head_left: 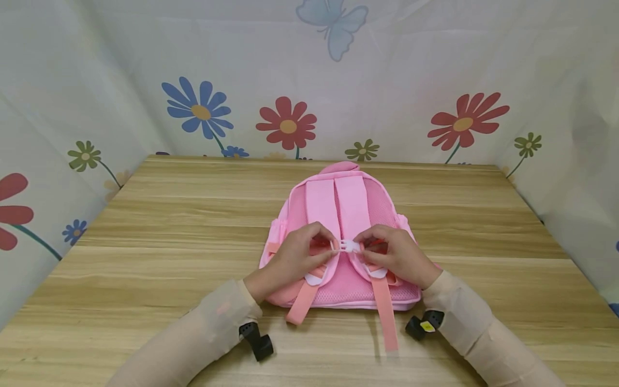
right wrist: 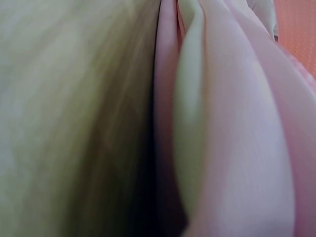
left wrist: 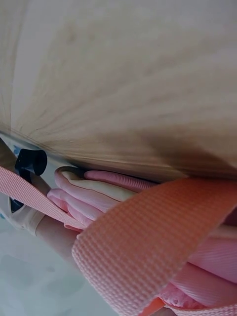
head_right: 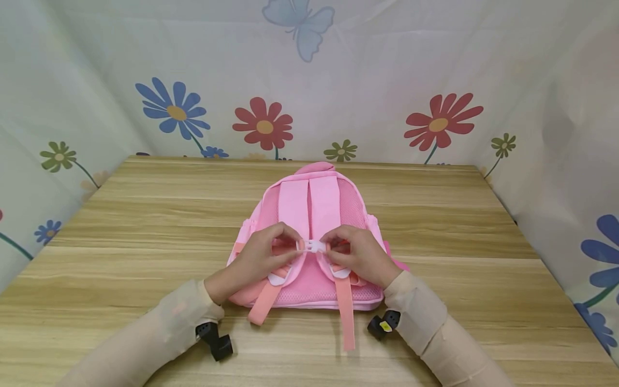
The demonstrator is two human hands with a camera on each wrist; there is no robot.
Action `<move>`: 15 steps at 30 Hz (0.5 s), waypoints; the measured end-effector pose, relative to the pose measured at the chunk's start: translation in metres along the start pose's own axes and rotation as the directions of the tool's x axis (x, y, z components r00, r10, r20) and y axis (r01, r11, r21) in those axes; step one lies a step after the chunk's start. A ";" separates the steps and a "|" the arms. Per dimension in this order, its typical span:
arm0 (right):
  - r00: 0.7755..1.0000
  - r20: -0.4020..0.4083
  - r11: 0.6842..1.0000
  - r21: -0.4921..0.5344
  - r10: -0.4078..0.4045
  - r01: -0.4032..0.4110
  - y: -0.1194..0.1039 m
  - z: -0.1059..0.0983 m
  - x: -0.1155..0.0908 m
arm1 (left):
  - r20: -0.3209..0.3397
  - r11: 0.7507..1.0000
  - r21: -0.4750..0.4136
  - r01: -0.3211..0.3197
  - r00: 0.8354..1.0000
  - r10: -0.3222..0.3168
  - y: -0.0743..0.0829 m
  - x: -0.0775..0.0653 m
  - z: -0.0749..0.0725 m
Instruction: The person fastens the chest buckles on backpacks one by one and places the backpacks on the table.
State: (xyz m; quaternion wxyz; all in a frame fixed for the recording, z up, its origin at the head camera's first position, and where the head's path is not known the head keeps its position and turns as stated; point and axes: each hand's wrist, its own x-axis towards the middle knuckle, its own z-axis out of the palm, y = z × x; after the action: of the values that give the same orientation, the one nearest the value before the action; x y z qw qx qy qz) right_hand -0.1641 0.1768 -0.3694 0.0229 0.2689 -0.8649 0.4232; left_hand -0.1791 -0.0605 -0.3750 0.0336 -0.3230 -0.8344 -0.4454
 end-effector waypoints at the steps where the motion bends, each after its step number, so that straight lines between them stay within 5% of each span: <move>1: 1.000 -0.001 1.000 0.000 -0.002 0.002 0.000 0.000 0.000 | -0.004 1.000 0.009 0.005 1.000 -0.005 0.000 0.000 0.000; 15: 0.999 -0.007 0.999 -0.033 -0.033 0.033 -0.001 -0.001 0.000 | 0.007 0.995 0.099 -0.003 1.000 0.002 0.002 0.001 0.000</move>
State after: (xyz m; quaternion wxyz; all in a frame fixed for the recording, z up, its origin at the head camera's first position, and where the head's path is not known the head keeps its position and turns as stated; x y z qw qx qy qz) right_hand -0.1637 0.1774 -0.3680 0.0376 0.2810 -0.8671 0.4097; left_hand -0.1790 -0.0590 -0.3733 0.0473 -0.3233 -0.8552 -0.4022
